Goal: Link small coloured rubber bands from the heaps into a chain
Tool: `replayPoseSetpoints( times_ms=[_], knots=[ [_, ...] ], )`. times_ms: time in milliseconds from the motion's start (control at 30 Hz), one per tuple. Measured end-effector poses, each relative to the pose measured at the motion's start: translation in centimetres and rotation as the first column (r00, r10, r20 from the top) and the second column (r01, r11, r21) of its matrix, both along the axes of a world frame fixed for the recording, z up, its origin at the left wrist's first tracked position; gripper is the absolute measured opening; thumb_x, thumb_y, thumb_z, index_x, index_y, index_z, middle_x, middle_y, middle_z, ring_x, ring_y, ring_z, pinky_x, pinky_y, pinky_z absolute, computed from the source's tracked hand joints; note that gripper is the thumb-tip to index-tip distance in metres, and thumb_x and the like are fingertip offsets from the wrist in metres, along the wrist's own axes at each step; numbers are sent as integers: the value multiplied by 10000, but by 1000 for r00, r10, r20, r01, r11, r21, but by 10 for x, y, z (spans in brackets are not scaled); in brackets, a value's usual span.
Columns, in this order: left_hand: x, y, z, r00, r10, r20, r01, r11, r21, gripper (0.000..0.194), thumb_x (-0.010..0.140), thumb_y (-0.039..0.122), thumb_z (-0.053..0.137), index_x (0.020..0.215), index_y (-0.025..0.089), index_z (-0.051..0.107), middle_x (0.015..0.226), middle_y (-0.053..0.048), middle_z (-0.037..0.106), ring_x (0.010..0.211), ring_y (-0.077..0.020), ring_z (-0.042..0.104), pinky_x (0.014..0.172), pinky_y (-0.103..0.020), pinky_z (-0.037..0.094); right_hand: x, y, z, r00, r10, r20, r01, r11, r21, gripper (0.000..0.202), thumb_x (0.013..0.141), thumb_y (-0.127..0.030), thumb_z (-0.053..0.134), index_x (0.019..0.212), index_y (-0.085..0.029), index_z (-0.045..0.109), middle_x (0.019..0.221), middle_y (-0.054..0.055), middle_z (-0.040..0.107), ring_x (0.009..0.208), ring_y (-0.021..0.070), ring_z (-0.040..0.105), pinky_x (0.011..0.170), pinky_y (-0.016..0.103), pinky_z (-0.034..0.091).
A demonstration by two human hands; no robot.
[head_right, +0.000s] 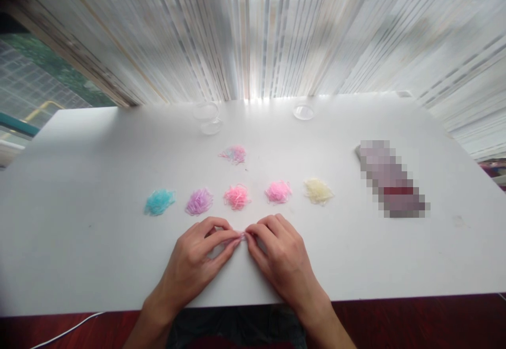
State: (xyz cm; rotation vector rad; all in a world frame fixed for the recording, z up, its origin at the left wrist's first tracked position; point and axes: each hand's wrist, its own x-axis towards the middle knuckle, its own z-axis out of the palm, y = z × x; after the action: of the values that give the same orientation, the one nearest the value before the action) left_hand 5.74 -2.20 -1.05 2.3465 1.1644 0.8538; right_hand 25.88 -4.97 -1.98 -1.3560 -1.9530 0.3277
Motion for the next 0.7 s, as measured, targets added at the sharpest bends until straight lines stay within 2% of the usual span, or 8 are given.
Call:
replayPoseSetpoints(
  times_ms=[333,433,567,700],
  knots=[
    [0,-1,1,1000,0,7,0,1000,0,105,978,198,641,980,220,743,974,-44,711,830,-184,679,755,-330,554,1,1,3,996,-33,-77,32,999,-14,98,955,-126,618,922,-207,661,828,26,654,782,180,639,704,304,535],
    [0,-1,2,1000,4,16,-4,1000,1,90,970,214,667,1031,219,733,995,-50,721,846,-194,690,762,-337,569,3,0,6,991,-39,-132,35,999,-35,96,963,-141,615,926,-215,663,828,26,656,769,173,643,697,293,546],
    [-2,-2,3,994,16,111,-15,1000,-4,224,968,215,688,1191,192,688,1053,-74,738,903,-191,711,759,-303,592,4,-2,12,982,10,-190,-30,994,-103,87,979,-160,612,941,-222,660,841,26,662,761,167,644,685,281,549],
    [-5,-3,1,978,-34,205,32,999,11,148,973,156,677,1109,193,722,981,-51,754,878,-161,716,769,-268,589,1,-1,16,971,63,-229,-104,979,-173,99,1002,-169,585,956,-218,657,852,25,654,758,157,637,689,271,547]
  ],
)
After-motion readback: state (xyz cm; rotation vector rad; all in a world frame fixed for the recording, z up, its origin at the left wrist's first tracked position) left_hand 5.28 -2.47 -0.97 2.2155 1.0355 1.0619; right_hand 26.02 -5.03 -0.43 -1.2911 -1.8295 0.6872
